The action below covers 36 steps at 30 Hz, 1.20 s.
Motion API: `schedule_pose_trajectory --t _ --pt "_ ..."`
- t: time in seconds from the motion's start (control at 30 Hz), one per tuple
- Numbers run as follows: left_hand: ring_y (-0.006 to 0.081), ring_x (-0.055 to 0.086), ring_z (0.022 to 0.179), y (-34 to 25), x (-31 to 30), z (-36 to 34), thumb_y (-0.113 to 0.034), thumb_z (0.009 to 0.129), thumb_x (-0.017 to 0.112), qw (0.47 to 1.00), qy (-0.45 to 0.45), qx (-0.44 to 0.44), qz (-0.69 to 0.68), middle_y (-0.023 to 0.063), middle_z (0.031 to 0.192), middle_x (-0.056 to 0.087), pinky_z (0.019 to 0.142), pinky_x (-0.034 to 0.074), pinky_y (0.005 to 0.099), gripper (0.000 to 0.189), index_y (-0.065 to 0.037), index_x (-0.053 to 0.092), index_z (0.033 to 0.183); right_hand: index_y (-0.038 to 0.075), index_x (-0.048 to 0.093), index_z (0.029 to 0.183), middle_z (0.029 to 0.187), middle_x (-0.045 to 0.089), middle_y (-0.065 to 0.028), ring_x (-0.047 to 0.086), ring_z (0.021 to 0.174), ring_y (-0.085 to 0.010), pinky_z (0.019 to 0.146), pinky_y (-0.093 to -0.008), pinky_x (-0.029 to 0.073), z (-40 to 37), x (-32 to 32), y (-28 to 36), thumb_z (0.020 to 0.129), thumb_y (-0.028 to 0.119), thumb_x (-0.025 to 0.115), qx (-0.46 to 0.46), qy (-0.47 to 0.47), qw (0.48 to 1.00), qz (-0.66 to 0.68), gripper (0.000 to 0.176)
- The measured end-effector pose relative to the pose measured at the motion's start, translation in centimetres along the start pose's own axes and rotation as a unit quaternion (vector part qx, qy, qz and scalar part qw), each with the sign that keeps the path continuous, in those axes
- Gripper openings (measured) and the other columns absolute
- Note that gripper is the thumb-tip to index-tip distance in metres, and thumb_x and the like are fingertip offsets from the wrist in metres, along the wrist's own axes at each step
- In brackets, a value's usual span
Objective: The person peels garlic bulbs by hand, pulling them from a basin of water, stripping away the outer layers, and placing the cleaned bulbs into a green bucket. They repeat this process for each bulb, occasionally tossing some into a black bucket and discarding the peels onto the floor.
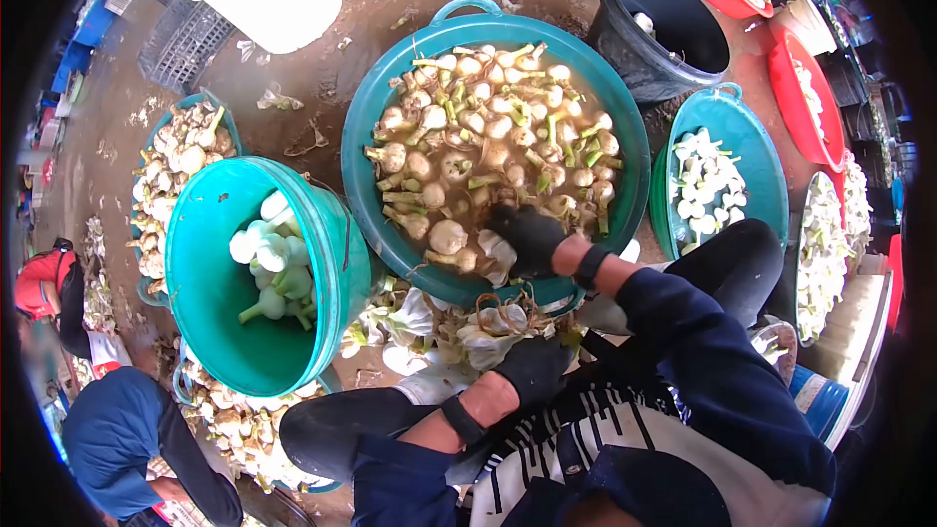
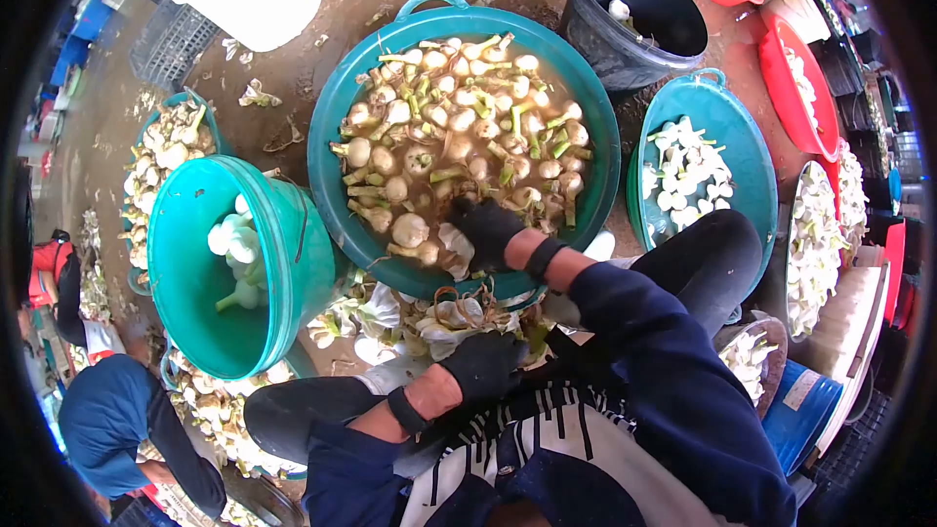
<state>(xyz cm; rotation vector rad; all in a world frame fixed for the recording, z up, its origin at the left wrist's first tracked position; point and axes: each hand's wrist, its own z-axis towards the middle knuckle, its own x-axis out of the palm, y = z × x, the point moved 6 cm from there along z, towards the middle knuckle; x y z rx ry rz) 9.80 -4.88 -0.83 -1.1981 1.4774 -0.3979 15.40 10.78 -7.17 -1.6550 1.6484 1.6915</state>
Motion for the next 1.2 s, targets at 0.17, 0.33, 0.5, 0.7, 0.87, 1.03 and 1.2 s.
schedule_pose_trajectory --t 0.17,0.33,0.5,0.7,0.87,1.03,1.2 --pt "0.0361 0.061 0.078 0.0 -0.2 -0.2 -0.024 0.075 0.058 1.0 0.013 -0.016 -0.018 0.0197 0.084 0.062 0.07 0.049 0.0449 0.031 -0.003 0.059 0.097 0.014 0.064 0.104 0.109 0.06 -0.0126 0.06 0.096 -0.0305 0.083 -0.0398 0.049 2.2 5.0 -1.7 0.068 0.018 0.07 -0.029 -0.027 0.986 -0.161 0.037" --pt "0.0369 0.061 0.077 -0.1 -0.3 -0.8 -0.024 0.074 0.058 1.0 -0.022 0.004 -0.018 0.0204 0.083 0.062 0.068 0.049 0.0453 0.031 -0.002 0.059 0.097 0.009 0.067 0.093 0.09 0.066 -0.0134 0.065 0.08 -0.0295 0.072 -0.0383 0.052 1.3 0.3 -4.5 0.071 0.013 0.065 0.026 -0.099 0.99 0.101 0.023" --pt "0.0368 0.061 0.076 -0.2 -0.3 -0.7 -0.023 0.073 0.058 1.0 -0.009 -0.006 -0.002 0.0198 0.082 0.062 0.066 0.05 0.0458 0.03 -0.002 0.06 0.093 0.008 0.067 0.091 0.079 0.066 -0.0164 0.065 0.076 -0.0332 0.069 -0.0404 0.052 -1.3 -4.8 -6.4 0.067 0.02 0.067 0.066 -0.096 0.98 0.16 0.026" --pt "0.0366 0.061 0.076 -0.6 0.0 -0.5 -0.023 0.073 0.059 1.0 0.001 0.004 0.015 0.0192 0.081 0.062 0.066 0.05 0.0454 0.028 -0.002 0.06 0.09 0.011 0.065 0.1 0.093 0.063 -0.016 0.062 0.085 -0.0381 0.077 -0.0445 0.05 -4.6 1.6 -3.0 0.063 0.022 0.07 0.027 0.033 0.997 -0.058 0.039" --pt "0.0362 0.062 0.077 -0.1 0.2 -0.6 -0.023 0.073 0.06 0.999 -0.029 0.001 0.018 0.0186 0.082 0.062 0.068 0.05 0.0448 0.027 -0.002 0.061 0.09 0.01 0.065 0.094 0.09 0.063 -0.0145 0.063 0.083 -0.0368 0.073 -0.046 0.051 -4.4 4.6 -5.6 0.067 0.015 0.065 0.046 0.009 0.996 -0.077 0.027" --pt "0.0357 0.062 0.079 -0.2 0.2 -0.6 -0.023 0.072 0.06 1.0 -0.002 -0.012 0.011 0.0186 0.085 0.063 0.07 0.05 0.0439 0.027 -0.002 0.061 0.09 0.01 0.063 0.1 0.095 0.063 -0.0133 0.063 0.085 -0.0345 0.069 -0.046 0.051 -3.4 -0.3 -3.9 0.069 0.012 0.061 0.07 -0.059 0.996 -0.006 0.032" --pt "0.0359 0.063 0.081 0.5 1.2 0.1 -0.023 0.071 0.061 0.999 0.03 -0.038 0.024 0.0176 0.086 0.064 0.071 0.051 0.0426 0.027 -0.004 0.063 0.09 0.017 0.043 0.132 0.143 0.033 -0.0123 0.047 0.119 -0.0366 0.081 -0.0496 0.05 -0.8 0.4 2.3 0.069 0.014 0.064 0.098 0.074 0.967 -0.223 0.067"
